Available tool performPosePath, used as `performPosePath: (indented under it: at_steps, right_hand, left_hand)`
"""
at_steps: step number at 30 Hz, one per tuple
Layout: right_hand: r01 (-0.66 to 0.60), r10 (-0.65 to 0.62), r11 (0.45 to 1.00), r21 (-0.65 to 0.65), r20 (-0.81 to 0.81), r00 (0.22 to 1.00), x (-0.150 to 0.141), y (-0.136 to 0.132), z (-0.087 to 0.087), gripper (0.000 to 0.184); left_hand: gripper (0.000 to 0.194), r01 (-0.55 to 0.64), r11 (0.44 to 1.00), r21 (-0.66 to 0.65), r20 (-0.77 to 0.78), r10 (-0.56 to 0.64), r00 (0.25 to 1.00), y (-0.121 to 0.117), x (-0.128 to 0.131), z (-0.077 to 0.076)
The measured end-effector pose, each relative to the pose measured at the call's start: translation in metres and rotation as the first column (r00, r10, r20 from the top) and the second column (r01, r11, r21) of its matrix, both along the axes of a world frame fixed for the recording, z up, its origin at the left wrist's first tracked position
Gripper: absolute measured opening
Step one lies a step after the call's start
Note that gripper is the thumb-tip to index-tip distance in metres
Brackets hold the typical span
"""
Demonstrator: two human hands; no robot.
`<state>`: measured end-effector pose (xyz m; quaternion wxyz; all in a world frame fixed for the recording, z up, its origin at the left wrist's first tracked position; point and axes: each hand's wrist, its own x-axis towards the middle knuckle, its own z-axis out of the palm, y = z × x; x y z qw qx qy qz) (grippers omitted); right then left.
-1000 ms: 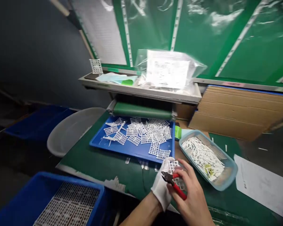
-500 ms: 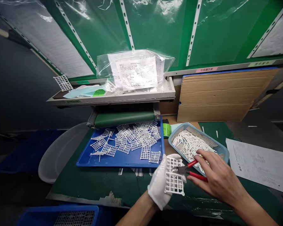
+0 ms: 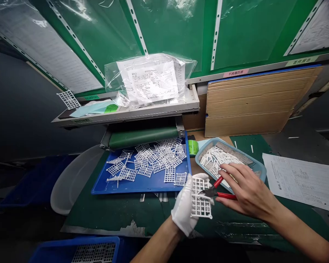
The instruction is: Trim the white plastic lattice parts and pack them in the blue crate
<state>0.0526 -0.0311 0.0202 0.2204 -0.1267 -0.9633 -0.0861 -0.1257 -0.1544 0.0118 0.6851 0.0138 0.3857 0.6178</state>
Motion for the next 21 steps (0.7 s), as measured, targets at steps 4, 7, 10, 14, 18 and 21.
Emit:
performPosePath:
  at_steps: [4,7,10,14,18,21]
  right_hand:
    - [-0.142,0.142,0.986,0.089,0.009,0.990,-0.001,0.013,0.009,0.072]
    - [-0.282,0.281,0.947,0.151,0.030,0.959,-0.002,0.027,0.018,0.072]
    - [-0.380,0.371,0.910,0.169,0.082,0.925,-0.002,0.039,0.025,0.074]
    - [-0.296,0.278,0.950,0.096,0.165,0.946,0.006,0.050,0.022,0.071]
    - [0.024,-0.021,1.000,-0.016,0.160,0.987,0.023,0.052,-0.005,0.062]
    - [0.290,-0.262,0.942,-0.167,0.174,0.949,0.037,0.044,-0.038,0.054]
  left_hand:
    - [0.060,0.203,0.979,-0.013,0.117,-0.201,0.973,-0.001,-0.002,-0.008]
    - [0.077,0.471,0.882,-0.024,0.158,-0.462,0.873,0.004,-0.003,-0.009]
    - [0.088,0.616,0.779,-0.119,0.234,-0.581,0.780,0.014,-0.001,-0.004]
    - [0.080,0.605,0.774,-0.187,0.248,-0.559,0.791,0.035,0.008,0.005]
    - [0.068,0.325,0.893,-0.312,0.057,-0.324,0.944,0.067,0.021,-0.002]
    - [0.069,0.129,0.951,-0.282,-0.016,-0.139,0.990,0.095,0.038,-0.025]
